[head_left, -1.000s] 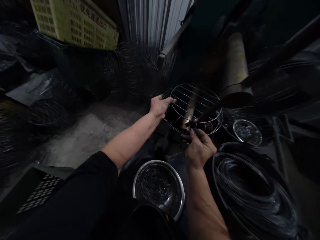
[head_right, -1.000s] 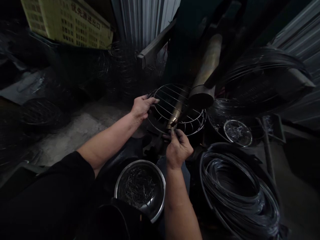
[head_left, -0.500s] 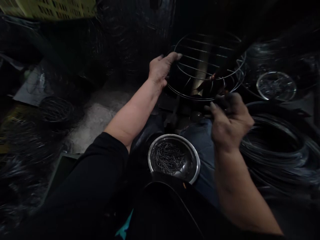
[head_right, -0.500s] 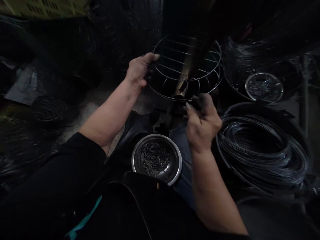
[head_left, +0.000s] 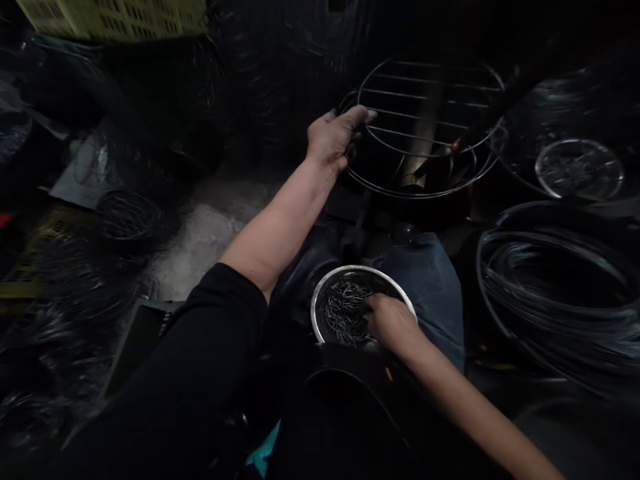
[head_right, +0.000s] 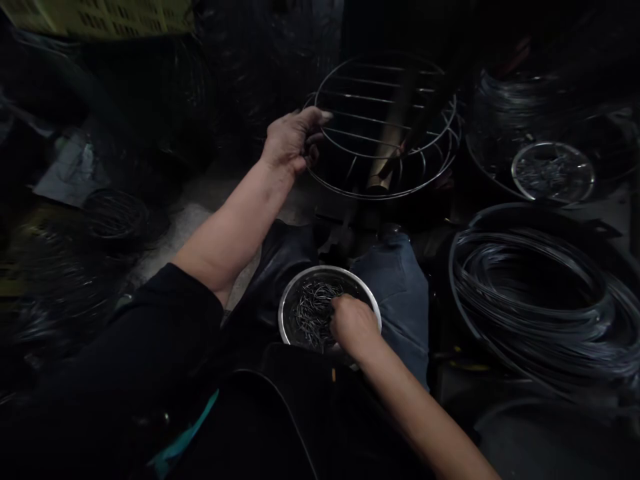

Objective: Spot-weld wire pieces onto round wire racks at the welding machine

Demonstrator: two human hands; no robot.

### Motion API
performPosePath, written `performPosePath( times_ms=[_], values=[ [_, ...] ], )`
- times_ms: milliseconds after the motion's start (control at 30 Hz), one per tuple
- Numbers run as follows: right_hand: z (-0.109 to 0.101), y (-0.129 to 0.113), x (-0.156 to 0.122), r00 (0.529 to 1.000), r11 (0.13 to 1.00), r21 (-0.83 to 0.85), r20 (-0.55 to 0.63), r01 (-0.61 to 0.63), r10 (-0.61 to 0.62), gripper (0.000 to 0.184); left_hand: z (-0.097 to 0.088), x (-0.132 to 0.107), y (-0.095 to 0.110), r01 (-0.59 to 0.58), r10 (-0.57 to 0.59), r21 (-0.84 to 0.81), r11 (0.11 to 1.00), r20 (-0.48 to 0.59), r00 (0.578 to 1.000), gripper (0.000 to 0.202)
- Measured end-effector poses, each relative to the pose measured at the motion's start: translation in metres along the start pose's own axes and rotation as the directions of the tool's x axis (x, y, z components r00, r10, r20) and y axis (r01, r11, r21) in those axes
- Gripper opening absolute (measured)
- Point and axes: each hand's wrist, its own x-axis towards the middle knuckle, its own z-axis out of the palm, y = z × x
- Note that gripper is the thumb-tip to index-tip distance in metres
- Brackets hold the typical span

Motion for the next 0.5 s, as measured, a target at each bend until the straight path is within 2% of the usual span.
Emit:
performPosePath(
  times_ms=[100,267,400,500],
  values=[
    [0.003,0.004,-0.007,1.000,1.000,-0.020,-0.022,-0.020,0.020,0.025,-0.004,-0.013,-0.001,-0.047,0.042,0.054,0.997,0.092,0.995,0.052],
    [0.007,-0.002,-0.012,0.998,0.999,-0.027,0.060,-0.033,0.034,0.029,-0.008,-0.025,-0.006,-0.063,0.062,0.013,0.998,0.062,0.996,0.046],
    [0.000,0.009,-0.015,0.999,0.996,0.084,0.026,-0.025,0.023,0.028,-0.012,-0.030,-0.009,-0.061,0.061,0.000,0.998,0.062,0.996,0.047],
    [-0.005,0.018,-0.018,1.000,0.982,0.189,-0.019,0.005,-0.001,0.026,-0.013,-0.036,-0.009,-0.082,0.081,0.008,0.997,0.090,0.993,0.038]
  ],
)
